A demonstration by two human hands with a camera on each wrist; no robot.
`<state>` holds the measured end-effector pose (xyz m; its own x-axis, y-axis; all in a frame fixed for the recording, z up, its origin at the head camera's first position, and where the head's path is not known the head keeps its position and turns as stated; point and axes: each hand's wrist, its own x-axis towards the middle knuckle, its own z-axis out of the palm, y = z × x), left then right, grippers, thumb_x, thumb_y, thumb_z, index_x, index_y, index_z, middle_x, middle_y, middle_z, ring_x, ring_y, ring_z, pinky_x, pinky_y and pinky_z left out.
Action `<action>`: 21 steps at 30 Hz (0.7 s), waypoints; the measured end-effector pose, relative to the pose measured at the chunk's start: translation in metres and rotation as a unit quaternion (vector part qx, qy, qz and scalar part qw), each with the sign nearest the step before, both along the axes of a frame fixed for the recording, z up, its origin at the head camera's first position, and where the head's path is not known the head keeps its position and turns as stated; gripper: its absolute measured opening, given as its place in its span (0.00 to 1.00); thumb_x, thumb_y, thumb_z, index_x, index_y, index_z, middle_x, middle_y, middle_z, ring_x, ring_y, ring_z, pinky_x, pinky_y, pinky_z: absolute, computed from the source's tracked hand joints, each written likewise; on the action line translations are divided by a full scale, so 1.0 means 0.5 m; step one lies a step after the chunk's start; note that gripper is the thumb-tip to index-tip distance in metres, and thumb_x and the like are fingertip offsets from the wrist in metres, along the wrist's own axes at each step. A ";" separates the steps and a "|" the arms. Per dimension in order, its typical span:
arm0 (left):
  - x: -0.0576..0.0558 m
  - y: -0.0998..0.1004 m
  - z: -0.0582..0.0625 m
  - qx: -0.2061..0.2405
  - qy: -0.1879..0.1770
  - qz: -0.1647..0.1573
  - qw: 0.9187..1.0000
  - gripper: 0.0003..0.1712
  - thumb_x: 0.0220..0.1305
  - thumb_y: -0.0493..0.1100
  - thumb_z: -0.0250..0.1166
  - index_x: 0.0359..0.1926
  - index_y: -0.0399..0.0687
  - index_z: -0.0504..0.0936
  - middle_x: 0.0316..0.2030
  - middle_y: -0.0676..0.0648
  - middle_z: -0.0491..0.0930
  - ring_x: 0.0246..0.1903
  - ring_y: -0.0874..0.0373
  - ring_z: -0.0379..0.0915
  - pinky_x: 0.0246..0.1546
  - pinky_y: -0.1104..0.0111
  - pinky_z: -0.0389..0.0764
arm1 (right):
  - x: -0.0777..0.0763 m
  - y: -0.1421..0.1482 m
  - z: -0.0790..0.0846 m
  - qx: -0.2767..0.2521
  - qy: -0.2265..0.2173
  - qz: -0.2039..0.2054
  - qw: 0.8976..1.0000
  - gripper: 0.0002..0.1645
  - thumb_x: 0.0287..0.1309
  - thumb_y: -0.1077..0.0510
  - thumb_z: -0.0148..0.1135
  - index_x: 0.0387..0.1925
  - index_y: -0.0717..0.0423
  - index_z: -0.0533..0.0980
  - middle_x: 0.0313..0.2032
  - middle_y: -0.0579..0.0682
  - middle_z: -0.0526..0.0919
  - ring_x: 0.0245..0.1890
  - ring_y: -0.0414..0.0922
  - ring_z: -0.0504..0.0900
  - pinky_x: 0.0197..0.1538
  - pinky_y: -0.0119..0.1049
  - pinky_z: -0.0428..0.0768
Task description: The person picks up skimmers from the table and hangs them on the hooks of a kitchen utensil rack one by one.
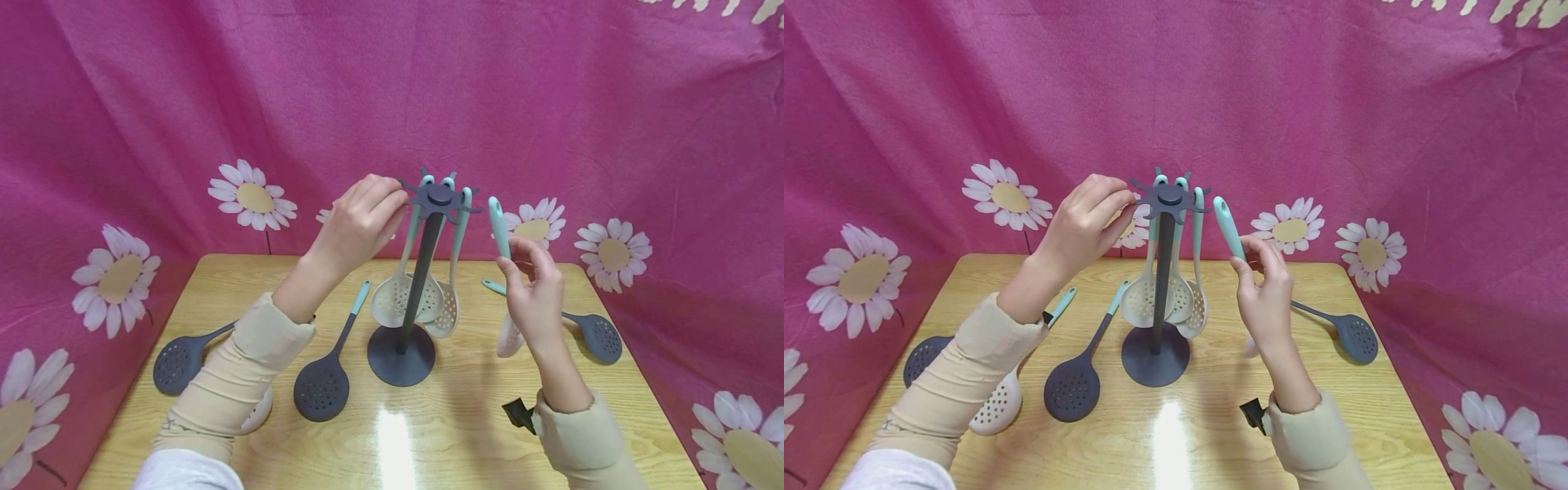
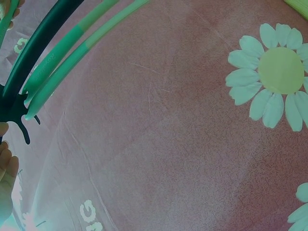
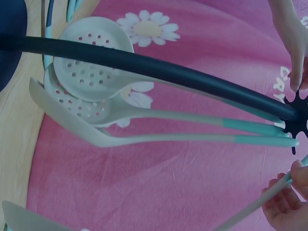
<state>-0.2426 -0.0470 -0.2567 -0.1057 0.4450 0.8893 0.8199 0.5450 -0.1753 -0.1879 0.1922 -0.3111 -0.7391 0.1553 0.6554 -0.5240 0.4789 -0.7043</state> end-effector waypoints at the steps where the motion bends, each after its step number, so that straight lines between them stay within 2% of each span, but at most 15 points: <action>1: 0.000 0.000 0.000 0.000 0.000 0.000 1.000 0.04 0.54 0.29 0.61 0.32 0.32 0.80 0.31 0.41 0.77 0.32 0.49 0.72 0.38 0.64 0.77 | 0.000 -0.002 -0.001 0.002 -0.003 0.002 1.000 0.14 0.51 0.74 0.58 0.43 0.73 0.74 0.35 0.59 0.77 0.37 0.31 0.73 0.43 0.21 0.72; 6: -0.001 0.001 -0.002 0.002 0.000 0.000 1.000 0.04 0.54 0.29 0.62 0.32 0.31 0.80 0.31 0.40 0.77 0.32 0.49 0.72 0.38 0.64 0.77 | -0.002 -0.008 -0.007 0.009 -0.016 0.006 1.000 0.14 0.51 0.74 0.58 0.43 0.73 0.74 0.36 0.62 0.77 0.37 0.32 0.73 0.43 0.22 0.72; 21: -0.002 0.001 -0.003 0.003 -0.002 -0.003 1.000 0.04 0.54 0.29 0.62 0.32 0.31 0.80 0.31 0.40 0.77 0.32 0.49 0.72 0.38 0.64 0.77 | -0.012 -0.033 -0.019 -0.021 -0.038 0.031 0.999 0.14 0.52 0.73 0.58 0.43 0.71 0.74 0.35 0.60 0.77 0.36 0.33 0.74 0.41 0.23 0.74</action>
